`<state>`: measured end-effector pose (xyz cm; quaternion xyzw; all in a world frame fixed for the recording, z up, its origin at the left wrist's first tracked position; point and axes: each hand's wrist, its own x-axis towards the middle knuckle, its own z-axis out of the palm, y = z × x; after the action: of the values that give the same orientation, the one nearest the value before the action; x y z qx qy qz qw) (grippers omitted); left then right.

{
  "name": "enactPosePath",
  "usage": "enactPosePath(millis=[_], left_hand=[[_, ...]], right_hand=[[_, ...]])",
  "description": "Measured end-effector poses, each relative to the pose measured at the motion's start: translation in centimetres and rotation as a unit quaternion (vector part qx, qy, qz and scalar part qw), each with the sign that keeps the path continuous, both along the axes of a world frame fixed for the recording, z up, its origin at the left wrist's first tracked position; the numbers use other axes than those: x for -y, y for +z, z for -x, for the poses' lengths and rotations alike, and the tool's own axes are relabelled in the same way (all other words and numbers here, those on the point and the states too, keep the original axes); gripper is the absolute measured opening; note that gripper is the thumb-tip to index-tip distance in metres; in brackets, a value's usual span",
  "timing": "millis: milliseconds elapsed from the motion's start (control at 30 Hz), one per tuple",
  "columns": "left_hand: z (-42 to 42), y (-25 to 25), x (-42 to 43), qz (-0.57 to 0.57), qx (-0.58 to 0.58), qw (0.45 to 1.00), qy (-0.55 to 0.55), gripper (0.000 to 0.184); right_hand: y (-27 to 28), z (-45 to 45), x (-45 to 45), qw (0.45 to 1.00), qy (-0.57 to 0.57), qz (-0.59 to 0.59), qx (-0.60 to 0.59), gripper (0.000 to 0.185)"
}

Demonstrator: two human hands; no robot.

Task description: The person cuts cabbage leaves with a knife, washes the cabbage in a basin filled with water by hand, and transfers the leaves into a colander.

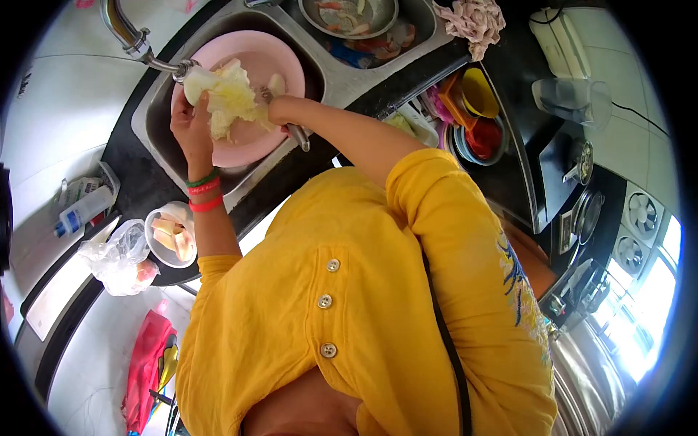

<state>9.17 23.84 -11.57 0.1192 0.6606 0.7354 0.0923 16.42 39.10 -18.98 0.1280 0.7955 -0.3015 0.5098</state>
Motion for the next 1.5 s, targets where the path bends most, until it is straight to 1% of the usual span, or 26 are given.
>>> enactPosePath(millis=[33, 67, 100, 133, 167, 200, 267, 333, 367, 400, 433, 500, 533, 600, 667, 733, 767, 833, 900, 1000, 1067, 1200, 1300, 1367, 1433, 1500], left_hand=[[0.4, 0.4, 0.2, -0.042, 0.037, 0.998, -0.036, 0.033], [0.8, 0.4, 0.7, -0.061, 0.065, 0.994, -0.063, 0.035], [1.0, 0.3, 0.9, -0.059, 0.063, 0.994, -0.06, 0.035], [1.2, 0.0, 1.1, -0.138, 0.147, 0.977, -0.065, 0.034], [1.2, -0.3, 1.2, -0.214, 0.229, 0.947, -0.069, 0.034], [1.1, -0.9, 1.4, -0.214, 0.23, 0.947, -0.067, 0.034], [1.1, -2.2, 1.5, -0.268, 0.346, 0.897, -0.056, 0.035], [1.3, -3.3, 1.1, -0.254, 0.345, 0.902, -0.06, 0.036], [1.4, -3.7, 0.9, -0.241, 0.343, 0.906, -0.065, 0.038], [1.4, -3.3, 0.4, -0.241, 0.343, 0.906, -0.067, 0.038], [1.2, -2.8, 0.1, -0.248, 0.351, 0.897, -0.101, 0.039], [0.9, -1.9, -0.6, -0.254, 0.36, 0.887, -0.137, 0.04], [0.7, -1.5, -0.9, -0.184, 0.249, 0.938, -0.159, 0.041], [0.4, -0.4, -1.7, -0.109, 0.131, 0.968, -0.183, 0.043], [-0.6, 2.0, -3.4, -0.121, 0.325, 0.906, -0.241, 0.045], [-2.2, 4.7, -5.1, -0.117, 0.326, 0.899, -0.267, 0.044], [-2.7, 5.4, -5.7, -0.116, 0.327, 0.893, -0.288, 0.043], [-3.1, 4.5, -6.3, -0.078, 0.335, 0.896, -0.28, 0.042], [-3.5, 3.6, -7.1, -0.047, 0.296, 0.918, -0.26, 0.043], [-3.6, 3.4, -8.3, -0.013, 0.303, 0.91, -0.282, 0.042], [-4.1, 3.9, -9.3, -0.006, 0.305, 0.907, -0.291, 0.042], [-5.7, 5.5, -11.9, -0.018, 0.331, 0.894, -0.302, 0.046], [-6.1, 4.2, -13.6, -0.035, 0.339, 0.883, -0.323, 0.047], [-6.9, 4.1, -14.7, 0.026, 0.353, 0.884, -0.304, 0.043], [-8.3, 3.2, -15.6, 0.037, 0.293, 0.893, -0.34, 0.038], [-8.4, 2.3, -16.4, 0.034, 0.331, 0.888, -0.317, 0.037]], right_hand=[[1.1, -1.0, 0.0, 0.985, -0.161, 0.03, -0.044, 0.016], [2.2, -1.7, -0.2, 0.943, -0.317, 0.062, -0.085, 0.019], [2.8, -2.2, -0.7, 0.943, -0.315, 0.064, -0.086, 0.019], [3.3, -2.7, -1.4, 0.959, -0.246, 0.066, -0.129, 0.016], [3.9, -3.4, -2.0, 0.967, -0.176, 0.067, -0.17, 0.021], [5.3, -4.0, -2.8, 0.974, -0.174, 0.047, -0.14, 0.019], [8.8, -5.2, -3.9, 0.978, -0.174, 0.026, -0.111, 0.018], [11.4, -6.8, -4.4, 0.95, -0.235, -0.033, -0.203, 0.014], [10.8, -7.7, -4.9, 0.95, -0.236, -0.033, -0.203, 0.014], [10.4, -8.5, -5.1, 0.905, -0.174, -0.085, -0.378, 0.014], [9.9, -9.2, -5.1, 0.826, -0.106, -0.134, -0.538, 0.013], [10.3, -9.9, -5.3, 0.827, -0.115, -0.14, -0.532, 0.013], [11.2, -10.1, -5.1, 0.829, -0.121, -0.143, -0.526, 0.013], [13.0, -10.4, -5.1, 0.82, -0.118, -0.142, -0.541, 0.013], [14.1, -10.7, -5.1, 0.811, -0.118, -0.144, -0.554, 0.015], [14.7, -10.9, -5.2, 0.808, -0.051, -0.204, -0.551, 0.025], [15.0, -11.0, -5.2, 0.807, -0.057, -0.208, -0.549, 0.025], [15.4, -11.3, -5.3, 0.804, -0.016, -0.221, -0.552, 0.025], [15.5, -11.7, -5.9, 0.812, -0.014, -0.227, -0.538, 0.022], [15.3, -12.3, -6.7, 0.802, 0.007, -0.256, -0.539, 0.019], [15.2, -12.4, -7.0, 0.817, 0.028, -0.332, -0.471, 0.017], [14.1, -13.2, -8.3, 0.797, 0.008, -0.377, -0.472, 0.016], [13.0, -13.6, -9.5, 0.807, -0.023, -0.369, -0.46, 0.018], [11.8, -13.4, -10.4, 0.813, -0.042, -0.357, -0.458, 0.018], [10.3, -12.3, -11.8, 0.824, -0.064, -0.335, -0.452, 0.018], [9.7, -12.0, -12.6, 0.832, -0.086, -0.312, -0.45, 0.018]])
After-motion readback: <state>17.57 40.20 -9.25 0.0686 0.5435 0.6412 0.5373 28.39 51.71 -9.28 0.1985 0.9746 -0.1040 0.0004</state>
